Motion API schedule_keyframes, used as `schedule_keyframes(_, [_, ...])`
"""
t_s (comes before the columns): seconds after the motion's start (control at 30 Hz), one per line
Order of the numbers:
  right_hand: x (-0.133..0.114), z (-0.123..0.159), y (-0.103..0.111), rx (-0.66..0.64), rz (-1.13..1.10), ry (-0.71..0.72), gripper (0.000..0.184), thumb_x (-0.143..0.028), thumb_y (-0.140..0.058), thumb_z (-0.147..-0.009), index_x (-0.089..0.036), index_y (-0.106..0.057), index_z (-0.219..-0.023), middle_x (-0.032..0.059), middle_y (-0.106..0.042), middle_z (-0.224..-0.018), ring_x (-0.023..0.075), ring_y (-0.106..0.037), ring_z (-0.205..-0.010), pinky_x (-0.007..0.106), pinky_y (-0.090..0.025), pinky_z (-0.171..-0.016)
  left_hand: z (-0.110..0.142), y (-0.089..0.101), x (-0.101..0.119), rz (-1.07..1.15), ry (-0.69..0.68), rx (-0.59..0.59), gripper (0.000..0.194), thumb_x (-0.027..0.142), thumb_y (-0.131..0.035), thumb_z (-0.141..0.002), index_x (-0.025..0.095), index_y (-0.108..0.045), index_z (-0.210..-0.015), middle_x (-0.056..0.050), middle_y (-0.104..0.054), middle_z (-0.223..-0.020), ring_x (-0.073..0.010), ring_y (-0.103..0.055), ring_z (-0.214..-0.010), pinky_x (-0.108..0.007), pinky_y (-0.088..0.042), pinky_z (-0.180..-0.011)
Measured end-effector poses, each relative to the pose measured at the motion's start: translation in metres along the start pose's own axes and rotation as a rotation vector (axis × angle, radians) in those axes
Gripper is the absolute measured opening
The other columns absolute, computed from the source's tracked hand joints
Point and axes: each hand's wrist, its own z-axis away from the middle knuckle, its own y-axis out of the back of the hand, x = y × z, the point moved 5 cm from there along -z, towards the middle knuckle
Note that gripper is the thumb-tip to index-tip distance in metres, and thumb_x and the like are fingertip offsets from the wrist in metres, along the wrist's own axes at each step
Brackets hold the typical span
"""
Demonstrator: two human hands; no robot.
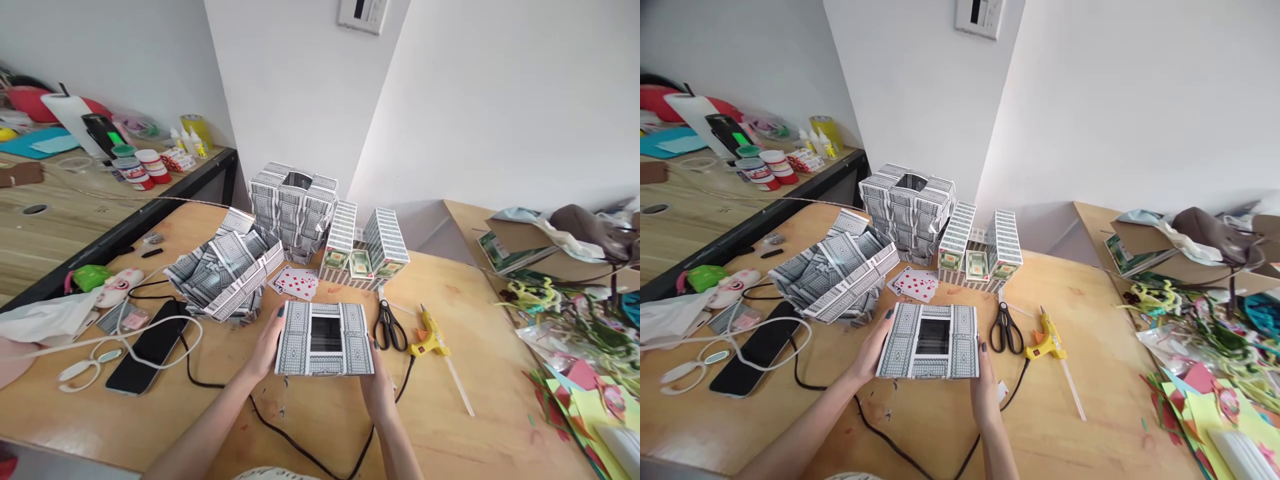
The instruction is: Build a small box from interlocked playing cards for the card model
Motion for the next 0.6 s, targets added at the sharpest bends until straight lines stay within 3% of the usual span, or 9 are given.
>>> schedule_keyframes(0.23, [-0.024,0.001,-0.004,-0.123,-0.27,-0.248,0.045,-0.045,-0.055,-0.075,-0.024,-0.054,-0.115,0.0083,-0.06,-0.116,0.0274,-0.06,-0.097,0.039,-0.049,-0.074,0.005,0.001,0.045,-0.051,-0.056,-0.054,0.048,0.043,-0.034,-0.087,0.022,-0.043,-0.129,-0.005,-0.05,-0.129,-0.0209,-0.037,-0.126,-0.038,-0.03,-0.105])
schedule_keyframes(0.37, [-0.027,0.01,-0.008,-0.164,-0.389,-0.359,0.034,-0.043,-0.063,-0.069,-0.022,-0.065,-0.095,0.0056,-0.068,-0.099,0.0271,-0.062,-0.09,0.037,-0.048,-0.073,0.014,0.007,0.073,-0.285,-0.15,-0.058,0.046,0.04,-0.032,-0.088,0.022,-0.043,-0.128,-0.005,-0.049,-0.13,-0.0204,-0.039,-0.124,-0.036,-0.032,-0.104])
schedule_keyframes(0.47, [-0.026,0.015,-0.008,-0.15,-0.522,-0.426,0.026,-0.041,-0.065,-0.068,-0.021,-0.069,-0.083,0.0027,-0.071,-0.086,0.0245,-0.063,-0.083,0.034,-0.048,-0.073,0.025,0.017,0.101,-0.588,-0.39,0.09,0.042,0.032,-0.041,-0.085,0.022,-0.044,-0.126,-0.006,-0.055,-0.122,-0.0204,-0.051,-0.112,-0.036,-0.038,-0.098])
schedule_keyframes(0.53, [-0.026,0.016,-0.004,-0.112,-0.575,-0.425,0.022,-0.039,-0.064,-0.069,-0.021,-0.07,-0.079,0.0011,-0.071,-0.08,0.0219,-0.064,-0.079,0.032,-0.048,-0.071,0.033,0.028,0.12,-0.807,-0.583,0.302,0.041,0.028,-0.049,-0.081,0.021,-0.047,-0.122,-0.008,-0.057,-0.115,-0.0233,-0.05,-0.11,-0.041,-0.036,-0.098])
schedule_keyframes(0.6, [-0.027,0.016,0.001,-0.081,-0.585,-0.392,0.017,-0.036,-0.065,-0.069,-0.022,-0.07,-0.077,-0.0006,-0.071,-0.078,0.0191,-0.064,-0.074,0.028,-0.048,-0.069,0.038,0.042,0.13,-1.006,-0.648,0.538,0.043,0.027,-0.055,-0.077,0.02,-0.048,-0.119,-0.012,-0.052,-0.12,-0.0299,-0.04,-0.118,-0.049,-0.029,-0.1])
